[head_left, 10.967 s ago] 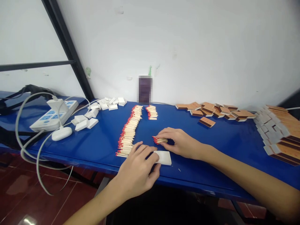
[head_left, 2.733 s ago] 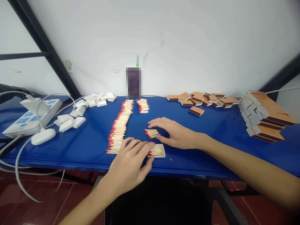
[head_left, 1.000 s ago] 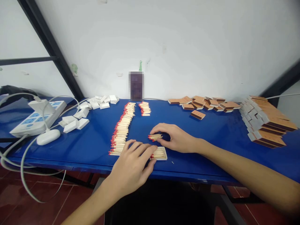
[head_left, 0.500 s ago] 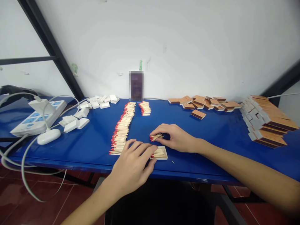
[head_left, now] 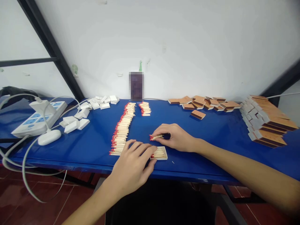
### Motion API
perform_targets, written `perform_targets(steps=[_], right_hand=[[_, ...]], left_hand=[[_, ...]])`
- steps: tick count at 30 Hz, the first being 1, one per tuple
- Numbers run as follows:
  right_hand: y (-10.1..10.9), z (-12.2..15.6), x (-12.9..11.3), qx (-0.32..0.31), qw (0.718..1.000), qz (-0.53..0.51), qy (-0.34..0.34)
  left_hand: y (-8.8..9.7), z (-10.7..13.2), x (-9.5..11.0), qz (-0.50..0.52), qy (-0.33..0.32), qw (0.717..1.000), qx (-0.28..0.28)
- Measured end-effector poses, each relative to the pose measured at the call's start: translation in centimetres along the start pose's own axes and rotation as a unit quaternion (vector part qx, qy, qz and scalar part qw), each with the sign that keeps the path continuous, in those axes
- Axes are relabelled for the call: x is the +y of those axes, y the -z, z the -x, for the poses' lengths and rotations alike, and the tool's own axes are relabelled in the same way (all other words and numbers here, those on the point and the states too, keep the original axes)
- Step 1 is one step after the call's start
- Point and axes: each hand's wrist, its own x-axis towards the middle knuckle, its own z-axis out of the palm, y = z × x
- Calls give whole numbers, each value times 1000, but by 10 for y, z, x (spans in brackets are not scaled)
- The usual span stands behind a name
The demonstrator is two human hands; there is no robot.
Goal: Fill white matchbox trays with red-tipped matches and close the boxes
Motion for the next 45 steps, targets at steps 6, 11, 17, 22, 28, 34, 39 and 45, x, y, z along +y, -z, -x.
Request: perform_targets(steps=[6,11,17,22,28,34,39,45], right_hand=[[-1,1,1,39,999,-29,2],[3,2,-8,62,996,-61,-7],[-1,7,-21,-5,997,-64,45],[-3,8,-24,-23,995,-58,74],[-2,8,-25,-35,994,-70,73],[-1,7,-23,-9,993,-71,89],[9,8,-18,-2,997,4,76],[16,9,-13,-17,994,99,33]], left_hand=[[-1,0,0,12,31,999,27],[-4,3,-4,46,94,993,56],[-7,4,-5,62,110,990,65],[-5,2,-5,64,107,990,59],[-4,3,-5,53,86,993,62],[-2,1,-5,49,87,993,58],[-1,1,-4,60,92,993,47],[-1,1,-4,61,85,994,44]])
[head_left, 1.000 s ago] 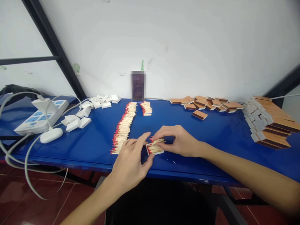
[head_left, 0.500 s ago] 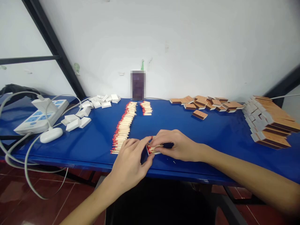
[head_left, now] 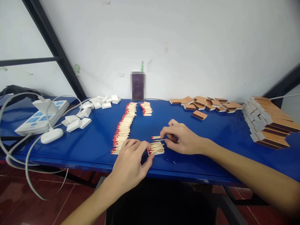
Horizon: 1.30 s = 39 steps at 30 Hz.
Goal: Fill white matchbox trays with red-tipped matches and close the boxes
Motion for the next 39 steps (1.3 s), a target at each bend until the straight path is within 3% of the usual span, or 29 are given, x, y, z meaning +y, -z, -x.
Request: perform_targets(steps=[5,15,22,30,39], right_hand=[[-6,-1,-4,-42,999,-26,-18],[-9,-2,-3,-54,998,-40,-6],[-11,-3,-5,-48,998,-19,40],[-11,-3,-7,-53,998,-17,40],[-9,-4,0,-14,1000,11,11]], left_hand=[[1,-2,1,-3,-7,1000,-6],[0,-2,-1,-5,-28,1000,-2],[0,-1,-1,-9,-26,1000,-3],[3,-2,1,0,-23,1000,-18],[-2,-1,-1,3,-26,1000,9]])
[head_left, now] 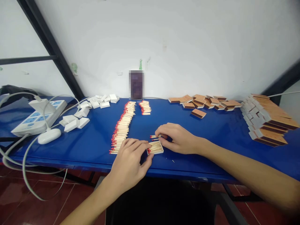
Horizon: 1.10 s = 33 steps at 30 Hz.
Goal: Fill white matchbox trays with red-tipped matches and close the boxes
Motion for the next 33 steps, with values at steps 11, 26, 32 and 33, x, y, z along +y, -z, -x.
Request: perform_targets(steps=[11,26,32,33], right_hand=[[-4,0,-3,-30,999,-23,-19],[-4,1,-5,-47,998,-44,-19],[-3,0,-2,-28,998,-35,-32],[-3,0,-1,-22,998,-28,-42]], left_hand=[[3,-2,3,-4,0,1000,-25],[4,-1,1,11,-19,999,-27],[1,-1,1,5,-12,1000,-17],[1,-1,1,3,-9,1000,-19]])
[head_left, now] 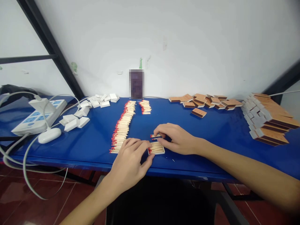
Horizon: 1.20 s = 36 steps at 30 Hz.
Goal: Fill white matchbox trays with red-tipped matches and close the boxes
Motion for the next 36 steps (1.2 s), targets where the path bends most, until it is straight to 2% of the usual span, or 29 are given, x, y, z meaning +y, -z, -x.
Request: perform_targets(steps=[2,6,13,20,27,36], right_hand=[[2,-1,3,1,1000,20,-24],[7,-2,11,-44,997,42,-47],[8,-3,13,-52,997,-18,-53],[13,-3,12,-77,992,-63,-73],[16,-3,9,-116,988,-43,-87],[11,0,7,-93,994,15,-56]], left_hand=[[1,0,0,-4,5,1000,-3],[1,0,1,-15,11,1000,-2],[-2,1,-1,-7,-7,1000,24],[-1,0,0,-17,10,1000,11],[0,1,1,-19,11,1000,8],[0,-1,2,-30,15,999,10]])
